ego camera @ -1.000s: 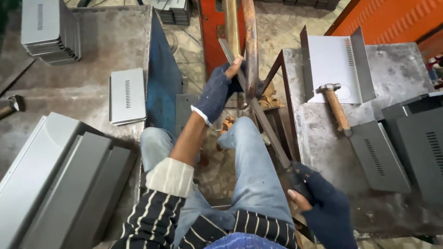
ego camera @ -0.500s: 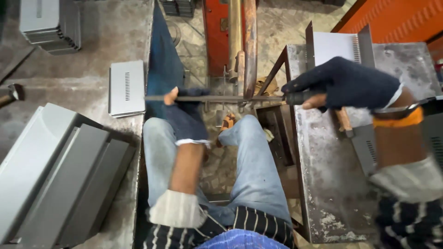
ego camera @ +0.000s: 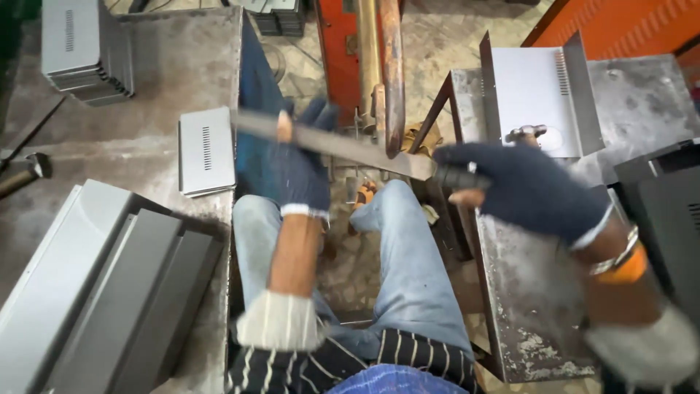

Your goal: The person repeatedly picks up rectangular metal panels and bends them against a curved metal rod using both hands. After each bend, the person places the panel on a nearby table. The process is repeated for multiple panels.

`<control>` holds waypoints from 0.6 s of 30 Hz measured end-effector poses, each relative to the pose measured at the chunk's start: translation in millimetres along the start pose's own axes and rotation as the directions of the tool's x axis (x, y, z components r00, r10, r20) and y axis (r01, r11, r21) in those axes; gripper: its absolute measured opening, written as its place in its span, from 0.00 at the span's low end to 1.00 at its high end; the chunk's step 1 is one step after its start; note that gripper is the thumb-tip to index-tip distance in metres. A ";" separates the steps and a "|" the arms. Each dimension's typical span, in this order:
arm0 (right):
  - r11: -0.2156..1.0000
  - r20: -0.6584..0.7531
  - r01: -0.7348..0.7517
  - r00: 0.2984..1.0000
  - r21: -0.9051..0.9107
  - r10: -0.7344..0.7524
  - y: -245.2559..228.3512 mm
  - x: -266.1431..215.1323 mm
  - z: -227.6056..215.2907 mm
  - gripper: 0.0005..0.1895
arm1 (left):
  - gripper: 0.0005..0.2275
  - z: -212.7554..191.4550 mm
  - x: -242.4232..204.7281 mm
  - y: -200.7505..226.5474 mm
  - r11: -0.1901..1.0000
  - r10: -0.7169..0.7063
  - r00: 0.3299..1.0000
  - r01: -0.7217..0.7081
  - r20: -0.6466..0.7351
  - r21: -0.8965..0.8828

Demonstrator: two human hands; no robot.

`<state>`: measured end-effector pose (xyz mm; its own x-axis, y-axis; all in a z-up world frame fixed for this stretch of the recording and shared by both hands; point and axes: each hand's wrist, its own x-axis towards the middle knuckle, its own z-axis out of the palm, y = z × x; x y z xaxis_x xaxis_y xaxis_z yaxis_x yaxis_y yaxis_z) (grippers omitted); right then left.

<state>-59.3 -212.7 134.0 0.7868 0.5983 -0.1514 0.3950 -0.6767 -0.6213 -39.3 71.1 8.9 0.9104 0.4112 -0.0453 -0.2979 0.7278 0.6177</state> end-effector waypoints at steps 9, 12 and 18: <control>0.865 -0.404 0.030 0.892 0.501 0.203 -19.1 -47.9 127.4 0.34 | 0.26 28.7 78.2 -43.6 0.971 -0.219 0.912 0.168 0.346 0.172; 0.455 -0.066 -0.109 0.933 0.884 0.353 -41.3 -35.5 117.4 0.24 | 0.25 45.6 74.3 -44.6 0.957 -0.255 0.908 0.190 0.331 0.218; 0.217 -0.055 -0.027 0.930 0.976 0.364 -55.0 -12.8 130.0 0.18 | 0.24 59.8 44.1 -27.0 0.943 -0.281 0.858 0.164 0.429 0.288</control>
<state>-152.8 -127.3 70.3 0.9013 0.2865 -0.3248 -0.3987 0.2557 -0.8807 26.1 36.8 37.2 0.9884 -0.0870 0.1248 -0.0487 0.5962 0.8014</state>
